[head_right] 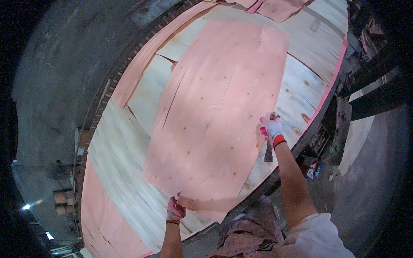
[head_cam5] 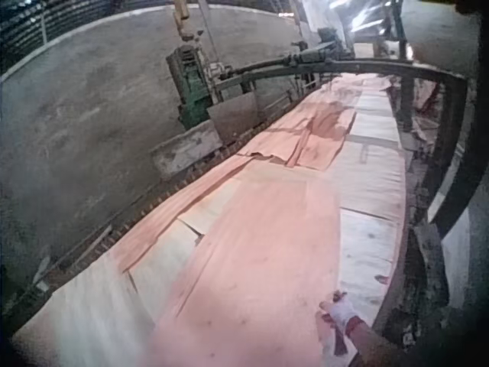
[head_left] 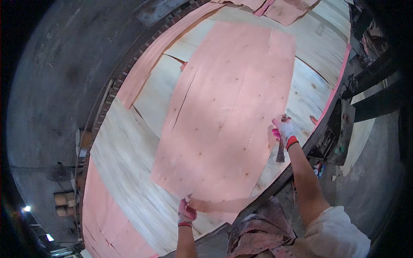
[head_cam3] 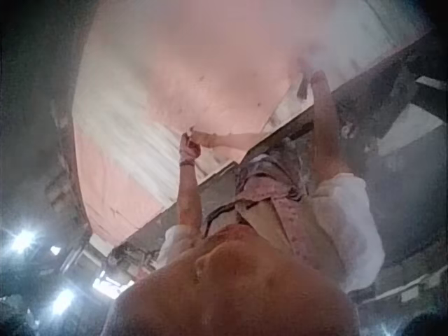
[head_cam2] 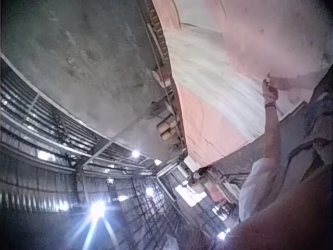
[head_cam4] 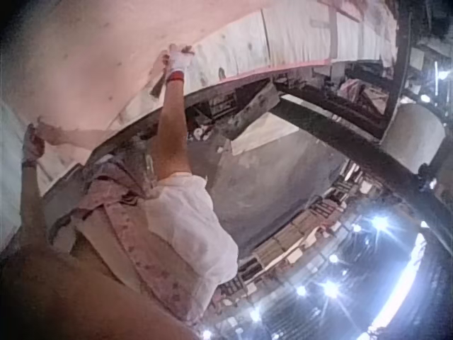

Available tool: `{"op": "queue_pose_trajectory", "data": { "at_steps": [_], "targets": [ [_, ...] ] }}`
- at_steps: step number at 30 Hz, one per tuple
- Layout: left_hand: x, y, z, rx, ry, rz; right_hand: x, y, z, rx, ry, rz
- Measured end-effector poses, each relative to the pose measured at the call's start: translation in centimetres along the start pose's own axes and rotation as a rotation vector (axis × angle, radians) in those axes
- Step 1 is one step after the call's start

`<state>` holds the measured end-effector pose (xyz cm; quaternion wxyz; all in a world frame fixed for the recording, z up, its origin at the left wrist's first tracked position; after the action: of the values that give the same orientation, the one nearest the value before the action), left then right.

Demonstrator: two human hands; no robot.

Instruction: The person applies adhesive and thin strips of wood veneer to a larger sheet of wood, pressing them down by hand and using a tool to ensure they are flat and secure.

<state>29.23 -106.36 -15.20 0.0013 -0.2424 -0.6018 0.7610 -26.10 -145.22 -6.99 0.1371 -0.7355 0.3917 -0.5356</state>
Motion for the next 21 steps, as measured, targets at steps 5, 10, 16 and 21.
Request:
{"op": "queue_pose_trajectory", "data": {
  "at_steps": [5,10,16,21],
  "targets": [
    [1.7,1.2,3.1,0.078,0.085,-0.136,1.3,2.0,-1.9,0.046,-0.03,-0.056],
    [-2.1,1.9,-2.2,0.012,0.156,0.17,11.9,-5.1,-0.5,0.291,0.239,-0.26],
    [-5.4,0.8,1.8,-0.048,0.05,0.496,14.2,-4.5,-1.0,0.292,0.5,-0.287],
    [-14.5,4.5,3.8,0.137,-0.104,0.475,13.3,-2.1,2.6,0.306,0.527,-0.179]
  ]
}}
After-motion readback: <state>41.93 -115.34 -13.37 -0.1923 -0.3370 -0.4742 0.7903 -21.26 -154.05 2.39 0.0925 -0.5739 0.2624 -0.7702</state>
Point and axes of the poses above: each hand's wrist, its own y-axis towards the middle knuckle, its own z-axis out of the palm, x = y × z, the point moved 10 cm from there along y, towards the middle knuckle, and after that the axes turned 8 degrees about -y, right-handed, at the moved point
